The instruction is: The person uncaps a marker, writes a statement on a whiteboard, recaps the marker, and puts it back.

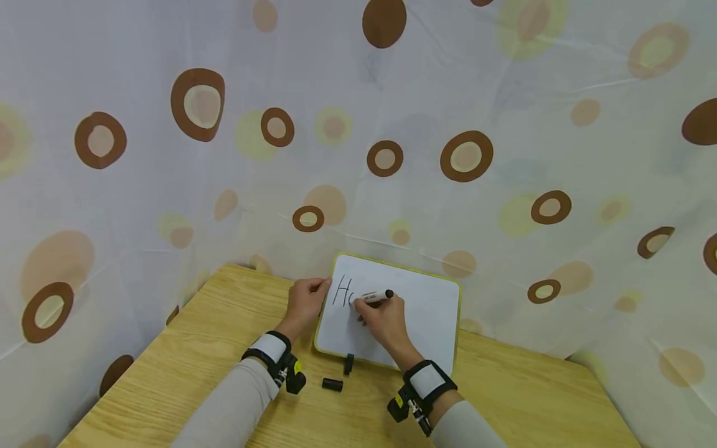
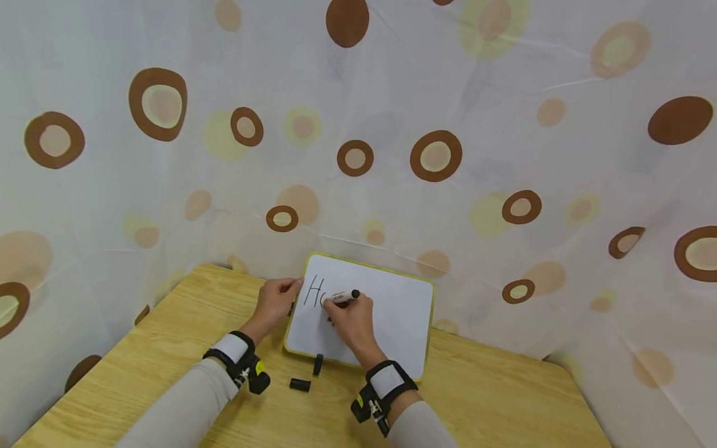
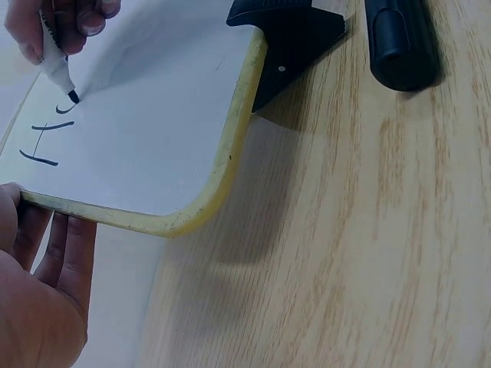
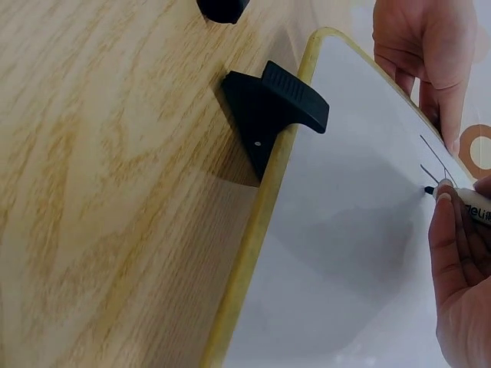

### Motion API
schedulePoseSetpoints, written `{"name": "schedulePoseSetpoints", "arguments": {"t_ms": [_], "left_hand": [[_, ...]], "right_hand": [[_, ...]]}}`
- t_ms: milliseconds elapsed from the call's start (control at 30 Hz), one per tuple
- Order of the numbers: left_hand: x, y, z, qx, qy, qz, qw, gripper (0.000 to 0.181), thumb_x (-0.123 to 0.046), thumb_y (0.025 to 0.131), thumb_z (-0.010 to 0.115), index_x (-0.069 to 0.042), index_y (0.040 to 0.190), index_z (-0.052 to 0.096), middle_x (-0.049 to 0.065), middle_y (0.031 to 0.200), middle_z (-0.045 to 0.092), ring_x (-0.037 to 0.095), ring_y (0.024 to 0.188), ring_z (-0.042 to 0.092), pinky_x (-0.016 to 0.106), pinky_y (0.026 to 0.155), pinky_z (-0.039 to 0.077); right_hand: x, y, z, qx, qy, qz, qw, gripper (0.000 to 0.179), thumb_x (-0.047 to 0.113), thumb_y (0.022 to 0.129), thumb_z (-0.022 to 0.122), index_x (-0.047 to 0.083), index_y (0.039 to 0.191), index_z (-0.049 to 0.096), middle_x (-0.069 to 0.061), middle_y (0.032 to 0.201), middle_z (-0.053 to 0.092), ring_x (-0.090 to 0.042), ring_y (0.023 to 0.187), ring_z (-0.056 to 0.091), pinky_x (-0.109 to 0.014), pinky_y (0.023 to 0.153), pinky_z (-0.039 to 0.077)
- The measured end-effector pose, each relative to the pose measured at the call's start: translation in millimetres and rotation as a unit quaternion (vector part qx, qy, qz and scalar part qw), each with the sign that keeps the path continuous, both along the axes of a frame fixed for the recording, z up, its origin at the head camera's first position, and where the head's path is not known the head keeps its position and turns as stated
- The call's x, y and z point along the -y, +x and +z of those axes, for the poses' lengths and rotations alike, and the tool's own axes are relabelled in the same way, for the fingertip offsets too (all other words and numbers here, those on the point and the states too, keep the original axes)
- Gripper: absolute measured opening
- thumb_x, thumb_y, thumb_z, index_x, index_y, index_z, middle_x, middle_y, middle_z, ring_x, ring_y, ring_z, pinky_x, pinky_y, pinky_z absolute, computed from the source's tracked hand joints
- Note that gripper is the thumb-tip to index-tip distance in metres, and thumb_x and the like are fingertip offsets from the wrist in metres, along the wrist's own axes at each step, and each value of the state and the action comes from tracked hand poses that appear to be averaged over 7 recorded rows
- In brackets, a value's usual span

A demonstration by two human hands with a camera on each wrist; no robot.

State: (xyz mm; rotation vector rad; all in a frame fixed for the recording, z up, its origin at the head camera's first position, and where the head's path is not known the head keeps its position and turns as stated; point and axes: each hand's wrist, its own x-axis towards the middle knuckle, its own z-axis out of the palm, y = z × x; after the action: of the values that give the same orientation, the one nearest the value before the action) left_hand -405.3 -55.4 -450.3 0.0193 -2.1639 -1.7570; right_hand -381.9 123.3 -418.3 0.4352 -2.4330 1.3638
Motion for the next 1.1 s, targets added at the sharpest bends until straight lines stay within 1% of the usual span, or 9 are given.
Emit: {"name": "schedulePoseSetpoints", "arguments": {"t_ms": [167, 400, 600, 700, 833, 1033, 1100], "left_hand": [[0.2, -0.5, 0.7, 0.002, 0.001, 0.003, 1.0000, 0.025, -0.028, 0.097, 0.062, -0.008, 0.103, 0.077, 0.004, 0.092, 0.072, 0.016, 0.082, 0.062, 0.026, 0.065, 0.048], [1.2, -1.4, 0.1, 0.001, 0.001, 0.004, 1.0000, 0.026, -0.029, 0.097, 0.062, -0.009, 0.102, 0.077, 0.003, 0.090, 0.072, 0.016, 0.081, 0.062, 0.027, 0.066, 0.048], [-0.1, -1.8, -1.1, 0.007, 0.004, -0.002, 1.0000, 0.027, -0.032, 0.097, 0.061, -0.010, 0.104, 0.077, 0.001, 0.092, 0.072, 0.016, 0.085, 0.063, 0.030, 0.071, 0.050], [-1.4, -1.8, -0.9, 0.004, 0.001, 0.001, 1.0000, 0.027, -0.031, 0.097, 0.061, -0.010, 0.104, 0.077, 0.002, 0.094, 0.072, 0.016, 0.087, 0.063, 0.032, 0.074, 0.050], [-2.2, -2.7, -1.2, -0.002, -0.002, 0.004, 1.0000, 0.026, -0.029, 0.097, 0.061, -0.009, 0.103, 0.077, 0.002, 0.093, 0.072, 0.016, 0.087, 0.063, 0.032, 0.073, 0.050], [-2.2, -2.7, -1.0, -0.005, -0.002, 0.001, 1.0000, 0.026, -0.029, 0.097, 0.061, -0.008, 0.103, 0.077, 0.003, 0.091, 0.072, 0.017, 0.085, 0.063, 0.030, 0.071, 0.050], [-1.8, -2.3, -1.4, -0.004, 0.000, 0.004, 1.0000, 0.026, -0.029, 0.097, 0.061, -0.008, 0.102, 0.077, 0.003, 0.089, 0.072, 0.017, 0.083, 0.063, 0.030, 0.069, 0.049]], "right_hand": [[-4.2, -0.8, 1.8, -0.013, 0.003, -0.009, 0.9999, 0.005, 0.012, 0.085, 0.071, 0.010, 0.081, 0.073, -0.008, 0.065, 0.068, -0.018, 0.051, 0.062, -0.032, 0.050, 0.052], [-3.9, -8.6, 5.3, -0.029, -0.015, -0.014, 0.9994, 0.008, 0.012, 0.085, 0.071, 0.008, 0.081, 0.075, -0.008, 0.065, 0.068, -0.019, 0.053, 0.062, -0.033, 0.052, 0.052], [-0.1, -11.9, 5.7, -0.037, -0.032, -0.009, 0.9988, 0.007, 0.011, 0.085, 0.072, 0.007, 0.082, 0.076, -0.010, 0.066, 0.068, -0.021, 0.054, 0.063, -0.032, 0.051, 0.052], [1.1, -11.7, 6.1, -0.035, -0.034, -0.011, 0.9987, 0.007, 0.012, 0.085, 0.072, 0.007, 0.082, 0.075, -0.010, 0.066, 0.068, -0.021, 0.054, 0.063, -0.032, 0.051, 0.052], [0.0, -10.8, 8.9, -0.035, -0.034, -0.010, 0.9987, 0.008, 0.012, 0.086, 0.071, 0.007, 0.083, 0.076, -0.012, 0.068, 0.069, -0.021, 0.055, 0.064, -0.032, 0.052, 0.053], [-7.5, -12.6, 16.3, -0.052, -0.048, -0.028, 0.9971, 0.009, 0.011, 0.086, 0.069, 0.007, 0.083, 0.076, -0.011, 0.072, 0.071, -0.021, 0.056, 0.065, -0.031, 0.052, 0.054], [-9.9, -13.9, 17.6, -0.055, -0.045, -0.030, 0.9970, 0.009, 0.011, 0.086, 0.069, 0.006, 0.084, 0.076, -0.011, 0.072, 0.071, -0.022, 0.056, 0.066, -0.031, 0.052, 0.054]]}}
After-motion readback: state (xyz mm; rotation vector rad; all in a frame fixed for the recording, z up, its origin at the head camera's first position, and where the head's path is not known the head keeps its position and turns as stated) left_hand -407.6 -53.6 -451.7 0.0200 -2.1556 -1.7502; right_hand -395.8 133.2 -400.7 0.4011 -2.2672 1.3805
